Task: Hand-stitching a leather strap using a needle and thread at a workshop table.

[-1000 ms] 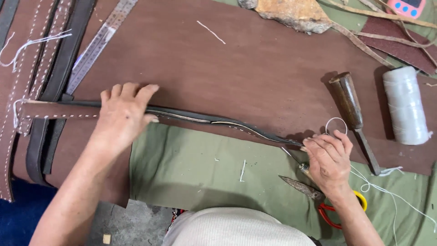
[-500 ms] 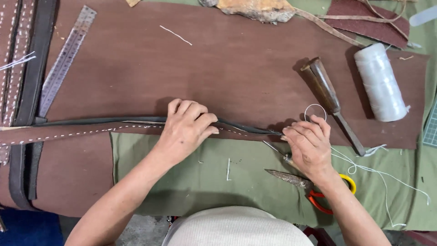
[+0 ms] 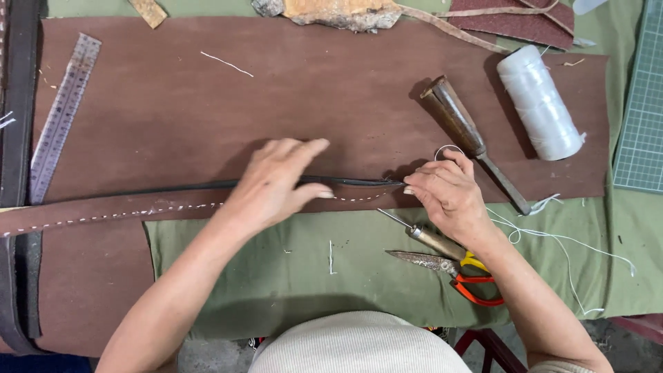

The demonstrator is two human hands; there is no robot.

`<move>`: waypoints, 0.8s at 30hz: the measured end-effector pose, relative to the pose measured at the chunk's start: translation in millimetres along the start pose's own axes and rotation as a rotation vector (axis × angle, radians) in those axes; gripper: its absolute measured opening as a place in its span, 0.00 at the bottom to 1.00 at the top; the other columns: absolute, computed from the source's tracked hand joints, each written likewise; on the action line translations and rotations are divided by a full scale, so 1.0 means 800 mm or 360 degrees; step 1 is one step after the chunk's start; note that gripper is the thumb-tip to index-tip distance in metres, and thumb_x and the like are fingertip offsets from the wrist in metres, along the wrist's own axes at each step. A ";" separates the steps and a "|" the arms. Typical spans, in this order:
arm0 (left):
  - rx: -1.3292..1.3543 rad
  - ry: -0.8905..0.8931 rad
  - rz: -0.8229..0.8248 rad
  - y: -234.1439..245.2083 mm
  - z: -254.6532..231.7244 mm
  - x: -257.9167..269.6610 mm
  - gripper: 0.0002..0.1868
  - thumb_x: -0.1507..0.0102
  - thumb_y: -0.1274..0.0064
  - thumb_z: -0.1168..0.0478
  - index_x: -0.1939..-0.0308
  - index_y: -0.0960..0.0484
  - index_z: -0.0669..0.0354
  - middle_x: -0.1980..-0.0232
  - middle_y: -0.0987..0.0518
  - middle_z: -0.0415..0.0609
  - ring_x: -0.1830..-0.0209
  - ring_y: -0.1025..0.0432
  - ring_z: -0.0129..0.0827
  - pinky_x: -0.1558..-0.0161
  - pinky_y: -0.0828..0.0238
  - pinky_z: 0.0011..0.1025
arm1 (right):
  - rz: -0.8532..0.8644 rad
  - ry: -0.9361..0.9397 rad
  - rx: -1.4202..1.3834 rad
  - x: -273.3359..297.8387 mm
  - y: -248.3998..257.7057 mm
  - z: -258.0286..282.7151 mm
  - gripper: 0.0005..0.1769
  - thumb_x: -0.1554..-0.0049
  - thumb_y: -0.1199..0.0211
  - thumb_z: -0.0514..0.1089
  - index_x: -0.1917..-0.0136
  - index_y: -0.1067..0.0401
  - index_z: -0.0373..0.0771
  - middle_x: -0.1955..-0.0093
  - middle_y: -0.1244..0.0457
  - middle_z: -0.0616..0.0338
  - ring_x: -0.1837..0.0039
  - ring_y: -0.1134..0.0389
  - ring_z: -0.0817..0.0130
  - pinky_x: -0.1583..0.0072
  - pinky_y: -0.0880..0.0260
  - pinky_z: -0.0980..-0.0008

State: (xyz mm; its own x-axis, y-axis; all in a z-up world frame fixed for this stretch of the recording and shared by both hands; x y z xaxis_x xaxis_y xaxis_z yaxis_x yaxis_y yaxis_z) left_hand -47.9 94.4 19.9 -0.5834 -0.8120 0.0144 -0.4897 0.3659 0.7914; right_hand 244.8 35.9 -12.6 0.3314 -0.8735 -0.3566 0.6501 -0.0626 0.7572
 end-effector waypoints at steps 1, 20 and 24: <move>-0.0003 -0.0001 -0.0006 -0.006 -0.012 -0.010 0.38 0.43 0.33 0.53 0.31 0.29 0.56 0.48 0.23 0.62 0.45 0.28 0.62 0.46 0.34 0.56 | -0.0003 0.0006 0.0001 0.001 0.000 0.000 0.04 0.40 0.32 0.39 0.50 0.21 0.42 0.55 0.30 0.60 0.44 0.28 0.61 0.27 0.43 0.49; 0.0431 -0.0112 -0.0142 -0.119 -0.022 -0.033 0.02 0.37 0.40 0.57 0.62 0.17 0.46 0.67 0.24 0.41 0.65 0.23 0.40 0.63 0.24 0.36 | 0.0379 -0.0075 0.0158 -0.038 -0.002 0.033 0.22 0.43 0.31 0.54 0.40 0.24 0.42 0.47 0.32 0.52 0.42 0.31 0.52 0.32 0.42 0.45; 0.0434 -0.0116 -0.0156 -0.112 -0.026 -0.031 0.01 0.36 0.41 0.57 0.62 0.17 0.44 0.66 0.24 0.40 0.66 0.23 0.37 0.64 0.24 0.33 | 0.0382 -0.0317 -0.0310 -0.032 -0.039 -0.003 0.04 0.43 0.30 0.45 0.52 0.19 0.52 0.54 0.30 0.67 0.45 0.29 0.62 0.37 0.39 0.57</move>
State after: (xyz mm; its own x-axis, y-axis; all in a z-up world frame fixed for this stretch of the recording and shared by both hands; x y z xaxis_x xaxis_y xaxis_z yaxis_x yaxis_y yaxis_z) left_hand 23.9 71.9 -38.6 -0.5648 -0.8185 -0.1056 -0.6962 0.4038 0.5935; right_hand 217.9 61.1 -28.6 0.3631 -0.9303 -0.0530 0.6943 0.2322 0.6812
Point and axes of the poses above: each hand's wrist, its own x-axis away from the middle knuckle, its own y-axis out of the back of the hand, z = x × y, the point moved 4 cm from there along -x, towards the middle knuckle
